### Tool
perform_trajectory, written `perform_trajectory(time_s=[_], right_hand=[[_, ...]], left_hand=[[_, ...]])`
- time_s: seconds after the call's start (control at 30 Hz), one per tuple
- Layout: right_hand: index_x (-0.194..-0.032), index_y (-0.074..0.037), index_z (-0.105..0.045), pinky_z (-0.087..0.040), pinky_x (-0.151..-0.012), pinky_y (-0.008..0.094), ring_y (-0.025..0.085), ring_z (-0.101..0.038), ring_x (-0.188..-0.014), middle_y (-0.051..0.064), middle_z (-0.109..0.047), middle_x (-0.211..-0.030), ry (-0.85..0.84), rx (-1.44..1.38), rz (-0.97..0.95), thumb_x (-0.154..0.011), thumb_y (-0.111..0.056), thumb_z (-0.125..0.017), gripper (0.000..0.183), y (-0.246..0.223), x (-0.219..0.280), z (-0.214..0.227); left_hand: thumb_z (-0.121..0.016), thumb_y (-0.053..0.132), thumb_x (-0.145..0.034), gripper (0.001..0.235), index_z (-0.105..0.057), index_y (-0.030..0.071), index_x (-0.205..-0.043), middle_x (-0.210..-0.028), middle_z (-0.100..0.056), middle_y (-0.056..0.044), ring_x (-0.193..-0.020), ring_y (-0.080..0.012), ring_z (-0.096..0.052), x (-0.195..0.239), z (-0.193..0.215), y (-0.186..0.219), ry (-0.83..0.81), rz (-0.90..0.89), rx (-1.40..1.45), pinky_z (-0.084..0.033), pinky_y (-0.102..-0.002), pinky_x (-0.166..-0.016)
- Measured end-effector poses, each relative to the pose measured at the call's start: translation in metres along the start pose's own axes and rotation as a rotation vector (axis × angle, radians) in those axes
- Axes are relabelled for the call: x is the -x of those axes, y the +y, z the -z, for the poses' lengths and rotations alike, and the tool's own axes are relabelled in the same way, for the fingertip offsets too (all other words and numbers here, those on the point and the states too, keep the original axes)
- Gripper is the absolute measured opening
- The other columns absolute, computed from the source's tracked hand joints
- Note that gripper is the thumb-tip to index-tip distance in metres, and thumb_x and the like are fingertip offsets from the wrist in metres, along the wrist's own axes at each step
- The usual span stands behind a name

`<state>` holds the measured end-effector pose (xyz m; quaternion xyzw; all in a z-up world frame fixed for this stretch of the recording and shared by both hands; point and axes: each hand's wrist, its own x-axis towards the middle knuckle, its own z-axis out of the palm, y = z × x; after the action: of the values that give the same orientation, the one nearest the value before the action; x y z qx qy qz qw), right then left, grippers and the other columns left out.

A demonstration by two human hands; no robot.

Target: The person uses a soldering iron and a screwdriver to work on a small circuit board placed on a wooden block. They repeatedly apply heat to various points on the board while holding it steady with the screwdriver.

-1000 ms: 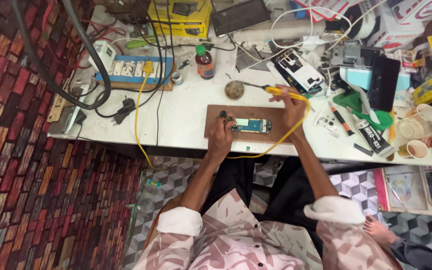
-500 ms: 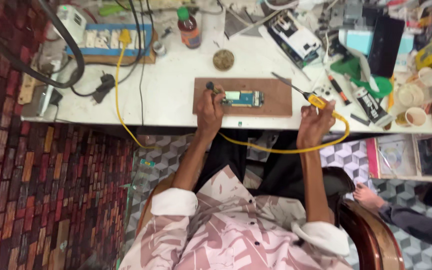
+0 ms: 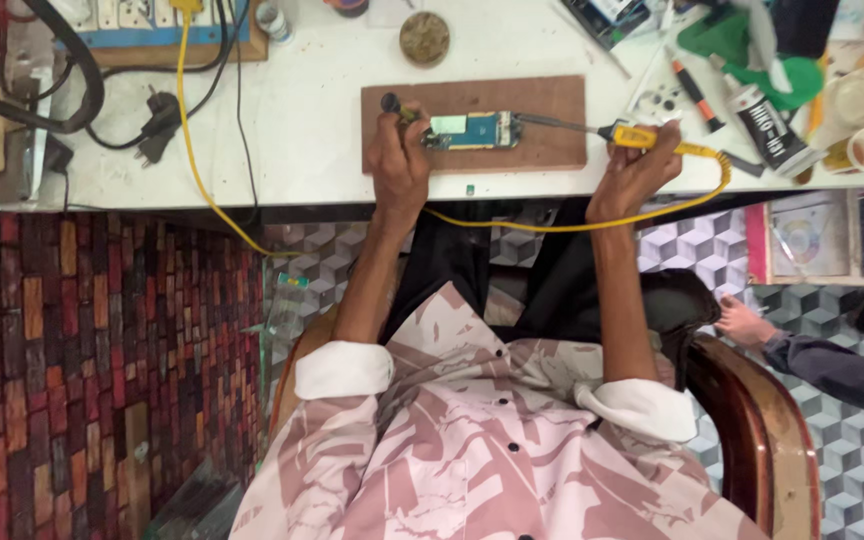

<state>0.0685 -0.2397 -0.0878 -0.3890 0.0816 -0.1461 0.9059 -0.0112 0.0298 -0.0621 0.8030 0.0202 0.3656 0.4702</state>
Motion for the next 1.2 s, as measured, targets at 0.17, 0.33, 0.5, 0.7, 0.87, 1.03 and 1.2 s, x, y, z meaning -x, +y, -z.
perform_trajectory(time_s=[0.17, 0.33, 0.5, 0.7, 0.87, 1.03, 1.2], right_hand=[[-0.078, -0.01, -0.041, -0.025, -0.05, 0.03, 0.01, -0.031, -0.054, -0.001, -0.038, -0.065, 0.096, 0.093, 0.053, -0.107, -0.033, -0.056, 0.04, 0.005, -0.004, -0.001], [-0.084, -0.008, -0.044, -0.033, -0.055, 0.031, 0.012, -0.039, -0.06, 0.002, -0.045, -0.073, 0.143, 0.168, 0.097, -0.105, -0.039, -0.057, 0.039, 0.009, -0.003, 0.003], [-0.081, -0.008, -0.04, -0.029, -0.051, 0.03, 0.012, -0.035, -0.056, 0.002, -0.041, -0.07, 0.106, 0.213, 0.153, -0.105, -0.039, -0.057, 0.044, 0.01, -0.006, 0.002], [-0.079, -0.01, -0.04, -0.03, -0.048, 0.029, 0.012, -0.038, -0.054, 0.001, -0.042, -0.067, 0.139, 0.274, 0.161, -0.104, -0.039, -0.055, 0.041, 0.008, -0.005, -0.006], [-0.072, -0.01, -0.038, -0.03, -0.046, 0.029, 0.012, -0.037, -0.049, 0.001, -0.041, -0.06, 0.197, 0.331, 0.188, -0.103, -0.037, -0.053, 0.044, 0.005, 0.0, -0.014], [-0.069, -0.008, -0.04, -0.034, -0.047, 0.029, 0.013, -0.042, -0.049, 0.003, -0.043, -0.059, 0.233, 0.367, 0.23, -0.103, -0.033, -0.053, 0.043, 0.005, 0.005, -0.018], [-0.071, -0.006, -0.042, -0.03, -0.046, 0.029, 0.012, -0.039, -0.049, 0.003, -0.043, -0.061, 0.216, 0.362, 0.253, -0.103, -0.027, -0.052, 0.039, 0.004, 0.009, -0.021]], left_hand=[[-0.053, 0.003, -0.109, 0.009, -0.055, -0.003, -0.115, -0.099, -0.07, -0.017, -0.087, -0.0269, -0.071, 0.002, 0.002, 0.003, -0.006, -0.025, 0.012, -0.056, -0.037, -0.076], [-0.051, 0.004, -0.11, 0.01, -0.053, -0.003, -0.117, -0.103, -0.069, -0.016, -0.09, -0.0263, -0.072, 0.0, 0.004, 0.01, 0.009, -0.073, 0.061, -0.058, -0.036, -0.077], [-0.055, 0.002, -0.107, 0.008, -0.056, -0.003, -0.113, -0.095, -0.069, -0.015, -0.079, -0.0256, -0.067, -0.002, 0.004, 0.014, -0.012, -0.003, 0.021, -0.054, -0.038, -0.071], [-0.056, 0.002, -0.107, 0.01, -0.056, -0.003, -0.116, -0.097, -0.069, -0.015, -0.085, -0.0264, -0.07, -0.003, 0.005, 0.014, 0.0, -0.041, 0.04, -0.056, -0.037, -0.074], [-0.056, -0.001, -0.106, 0.013, -0.055, -0.003, -0.119, -0.099, -0.069, -0.015, -0.087, -0.0267, -0.07, -0.002, 0.005, 0.014, -0.003, -0.093, 0.024, -0.057, -0.037, -0.075], [-0.058, -0.004, -0.104, 0.016, -0.055, -0.002, -0.119, -0.098, -0.068, -0.015, -0.085, -0.0272, -0.07, -0.004, 0.005, 0.016, -0.023, -0.097, 0.013, -0.056, -0.038, -0.073], [-0.059, -0.007, -0.1, 0.013, -0.056, -0.004, -0.112, -0.099, -0.067, -0.017, -0.087, -0.0307, -0.07, -0.006, 0.01, 0.024, -0.01, -0.132, 0.039, -0.056, -0.04, -0.075]])
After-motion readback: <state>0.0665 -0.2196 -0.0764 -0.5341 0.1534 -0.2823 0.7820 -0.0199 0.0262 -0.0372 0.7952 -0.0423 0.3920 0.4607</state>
